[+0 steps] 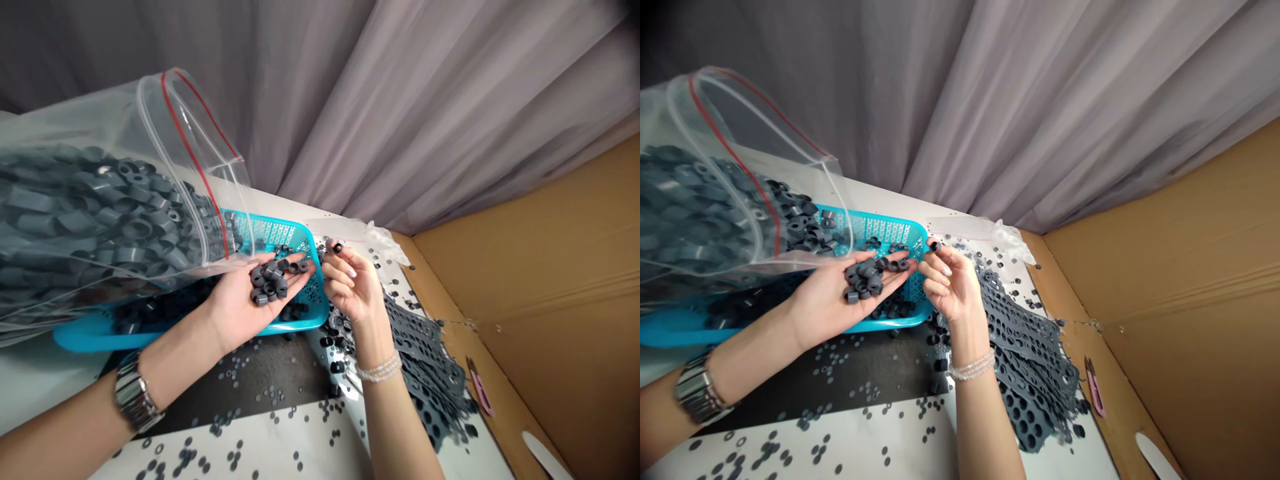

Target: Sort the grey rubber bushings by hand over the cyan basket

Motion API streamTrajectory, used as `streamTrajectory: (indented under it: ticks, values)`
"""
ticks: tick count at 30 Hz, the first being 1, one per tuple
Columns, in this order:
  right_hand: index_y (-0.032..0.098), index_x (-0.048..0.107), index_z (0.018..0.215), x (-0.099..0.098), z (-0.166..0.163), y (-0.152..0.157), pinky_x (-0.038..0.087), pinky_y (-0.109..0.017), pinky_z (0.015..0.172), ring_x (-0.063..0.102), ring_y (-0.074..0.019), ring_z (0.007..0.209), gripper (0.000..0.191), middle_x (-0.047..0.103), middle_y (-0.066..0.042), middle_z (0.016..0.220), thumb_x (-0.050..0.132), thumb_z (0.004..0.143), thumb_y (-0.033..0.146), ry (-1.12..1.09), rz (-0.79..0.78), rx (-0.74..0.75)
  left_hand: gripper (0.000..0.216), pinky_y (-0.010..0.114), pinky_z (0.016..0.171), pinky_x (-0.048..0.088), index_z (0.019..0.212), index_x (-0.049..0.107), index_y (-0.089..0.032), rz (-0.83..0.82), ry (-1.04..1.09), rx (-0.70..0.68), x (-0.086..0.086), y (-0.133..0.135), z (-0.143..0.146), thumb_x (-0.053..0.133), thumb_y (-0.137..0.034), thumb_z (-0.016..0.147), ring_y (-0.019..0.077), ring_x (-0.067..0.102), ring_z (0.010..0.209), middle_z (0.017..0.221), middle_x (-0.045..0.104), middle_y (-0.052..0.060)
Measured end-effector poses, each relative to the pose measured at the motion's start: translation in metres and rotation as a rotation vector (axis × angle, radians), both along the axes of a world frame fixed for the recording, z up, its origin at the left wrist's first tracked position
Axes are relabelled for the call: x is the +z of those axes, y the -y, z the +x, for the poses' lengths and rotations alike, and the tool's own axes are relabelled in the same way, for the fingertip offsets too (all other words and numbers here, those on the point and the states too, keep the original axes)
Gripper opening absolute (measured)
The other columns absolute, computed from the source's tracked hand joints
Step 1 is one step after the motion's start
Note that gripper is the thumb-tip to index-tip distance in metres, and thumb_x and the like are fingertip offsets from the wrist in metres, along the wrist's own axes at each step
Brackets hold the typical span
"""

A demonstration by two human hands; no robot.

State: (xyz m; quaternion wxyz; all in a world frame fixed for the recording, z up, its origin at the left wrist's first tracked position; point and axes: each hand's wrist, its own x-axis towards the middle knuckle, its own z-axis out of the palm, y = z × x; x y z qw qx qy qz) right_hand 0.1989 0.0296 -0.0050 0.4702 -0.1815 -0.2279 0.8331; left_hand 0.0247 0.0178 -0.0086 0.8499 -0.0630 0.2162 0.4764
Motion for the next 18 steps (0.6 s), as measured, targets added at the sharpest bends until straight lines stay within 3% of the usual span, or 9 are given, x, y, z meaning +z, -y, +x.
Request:
streamTrajectory:
  ticks: [5, 10, 13, 18]
  values:
    - [0.015, 0.053, 0.08, 0.003, 0.0, 0.0, 0.012, -0.012, 0.029, 0.019, -0.0053, 0.036, 0.023, 0.026, 0.009, 0.046, 0.032, 0.089, 0.019, 0.082, -0.014, -0.042, 0.048, 0.042, 0.082, 0.055, 0.135, 0.034, -0.004, 0.001, -0.01, 0.004, -0.001, 0.0, 0.0, 0.031, -0.012, 0.088, 0.0315, 0.056, 0.11, 0.117, 0.059, 0.023]
    - [0.016, 0.05, 0.066, 0.004, -0.003, -0.001, 0.01, -0.016, 0.032, 0.022, -0.0044, 0.04, 0.029, 0.042, 0.003, 0.058, 0.04, 0.088, 0.032, 0.408, 0.056, -0.123, 0.048, 0.044, 0.084, 0.054, 0.135, 0.034, -0.002, 0.015, 0.014, 0.002, -0.002, 0.001, -0.001, 0.032, -0.013, 0.088, 0.0329, 0.055, 0.111, 0.118, 0.059, 0.024]
    - [0.016, 0.055, 0.068, 0.006, -0.004, 0.003, 0.009, -0.019, 0.036, 0.019, -0.0046, 0.042, 0.028, 0.038, 0.004, 0.057, 0.047, 0.087, 0.034, 0.709, 0.207, -0.209, 0.048, 0.043, 0.086, 0.053, 0.134, 0.035, 0.0, 0.023, 0.054, -0.012, -0.003, 0.0, -0.001, 0.031, -0.014, 0.088, 0.0315, 0.056, 0.111, 0.117, 0.059, 0.025]
    - [0.018, 0.064, 0.097, 0.02, -0.007, 0.014, 0.019, -0.022, 0.044, 0.023, -0.007, 0.048, 0.02, 0.029, 0.007, 0.056, 0.059, 0.082, 0.031, 1.281, 0.582, -0.197, 0.046, 0.043, 0.085, 0.053, 0.129, 0.04, 0.005, 0.039, 0.02, -0.032, -0.006, -0.003, -0.001, 0.029, -0.016, 0.089, 0.0325, 0.057, 0.108, 0.104, 0.064, 0.026]
